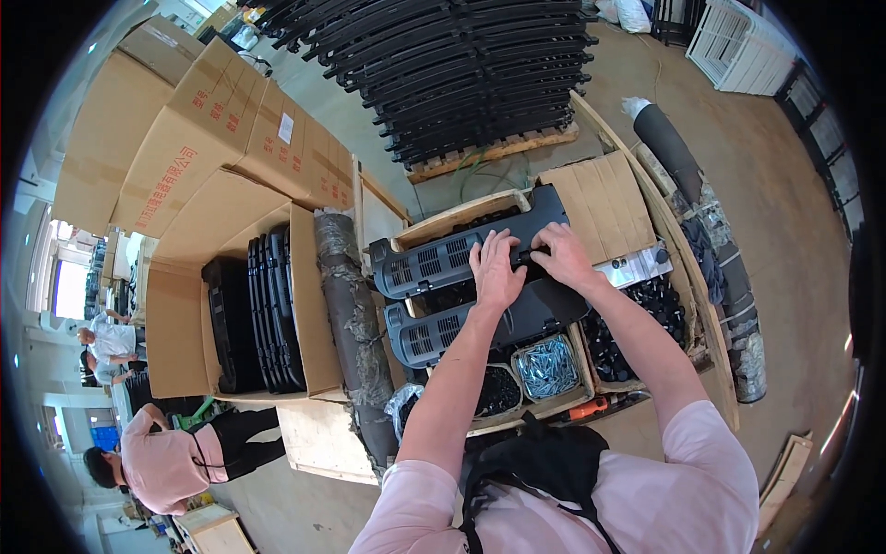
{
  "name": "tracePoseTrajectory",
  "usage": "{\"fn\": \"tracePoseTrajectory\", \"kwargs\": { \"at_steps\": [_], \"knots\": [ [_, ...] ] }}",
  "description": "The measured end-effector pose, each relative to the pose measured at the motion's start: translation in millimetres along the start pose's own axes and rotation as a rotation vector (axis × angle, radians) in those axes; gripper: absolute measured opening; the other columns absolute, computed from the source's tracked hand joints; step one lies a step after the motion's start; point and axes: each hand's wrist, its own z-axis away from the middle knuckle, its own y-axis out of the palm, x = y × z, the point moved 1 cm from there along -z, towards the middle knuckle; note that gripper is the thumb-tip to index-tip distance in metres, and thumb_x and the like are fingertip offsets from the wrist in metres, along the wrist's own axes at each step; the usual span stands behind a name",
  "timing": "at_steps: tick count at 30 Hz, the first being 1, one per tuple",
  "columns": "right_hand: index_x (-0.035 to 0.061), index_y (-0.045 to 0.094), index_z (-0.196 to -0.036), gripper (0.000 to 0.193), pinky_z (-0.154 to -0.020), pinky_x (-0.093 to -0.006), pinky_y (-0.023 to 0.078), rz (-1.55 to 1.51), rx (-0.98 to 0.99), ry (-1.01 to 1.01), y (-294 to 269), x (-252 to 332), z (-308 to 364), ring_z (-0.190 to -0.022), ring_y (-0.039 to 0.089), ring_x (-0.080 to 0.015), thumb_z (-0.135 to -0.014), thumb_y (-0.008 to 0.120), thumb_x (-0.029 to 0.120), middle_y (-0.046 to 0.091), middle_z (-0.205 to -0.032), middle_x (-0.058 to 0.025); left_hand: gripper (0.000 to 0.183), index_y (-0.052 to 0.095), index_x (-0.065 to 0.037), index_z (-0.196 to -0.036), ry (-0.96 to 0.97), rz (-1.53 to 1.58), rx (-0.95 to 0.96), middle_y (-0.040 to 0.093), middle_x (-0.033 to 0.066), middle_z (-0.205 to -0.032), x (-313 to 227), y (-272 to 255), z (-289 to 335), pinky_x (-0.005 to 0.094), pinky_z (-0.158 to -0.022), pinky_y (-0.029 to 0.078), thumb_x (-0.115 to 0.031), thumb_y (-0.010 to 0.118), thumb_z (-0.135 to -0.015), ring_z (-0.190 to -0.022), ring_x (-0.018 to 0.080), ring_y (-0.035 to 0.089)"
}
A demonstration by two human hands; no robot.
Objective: The worker is assembling plastic housing parts by inserting small clips and securing them using an electric screwdriver.
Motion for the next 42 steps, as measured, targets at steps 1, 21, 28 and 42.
{"fn": "tracePoseTrajectory", "kwargs": {
  "at_steps": [1, 21, 28, 42],
  "knots": [
    [0.0063, 0.069, -0.093, 0.017, -0.089, -0.0417, 0.049, 0.014, -0.017, -0.015, 1.9, 1.8, 0.3, -0.098, 0.060, -0.0298, -0.080, 0.076, 0.015, 0.064, -0.096, -0.0087, 0.059, 0.058, -0.012, -0.131, 0.008, 0.012, -0.003, 0.054, 0.0108, -0.149, 1.7, -2.6, 2.4, 0.0540, -0.125, 0.019, -0.012, 0.080, -0.076, -0.149, 0.0323, 0.039],
    [0.0079, 0.070, -0.117, 0.027, -0.088, -0.0475, 0.056, 0.197, 0.792, -0.468, 148.2, 117.7, 186.7, -0.101, 0.069, -0.0376, -0.095, 0.057, 0.017, 0.066, -0.110, -0.0195, 0.015, 0.064, -0.002, -0.116, -0.648, 0.840, -0.329, 0.068, 0.0034, -0.100, 37.5, -70.1, 284.6, 0.0234, -0.078, 0.051, -0.008, 0.057, -0.105, -0.088, 0.0078, 0.061],
    [0.0068, 0.068, -0.128, 0.035, -0.089, -0.0412, 0.059, 0.659, 1.029, -0.554, 194.5, 110.7, 191.3, -0.114, 0.070, -0.0302, -0.097, 0.056, 0.019, 0.065, -0.131, -0.0186, 0.028, 0.063, 0.000, -0.125, -0.653, 0.792, -0.316, 0.069, 0.0088, -0.112, 27.3, -25.8, 300.7, 0.0310, -0.092, 0.052, -0.020, 0.058, -0.106, -0.102, 0.0159, 0.065],
    [0.0028, 0.073, -0.111, 0.028, -0.085, -0.0428, 0.060, 0.673, 1.000, -0.526, 199.8, 119.0, 190.0, -0.103, 0.074, -0.0331, -0.093, 0.058, 0.018, 0.073, -0.117, -0.0212, 0.060, 0.055, 0.001, -0.145, -1.017, 0.843, -0.118, 0.059, 0.0211, -0.145, 50.8, -25.9, 279.1, 0.0422, -0.112, 0.042, -0.043, 0.051, -0.105, -0.133, 0.0314, 0.056]
  ]
}}
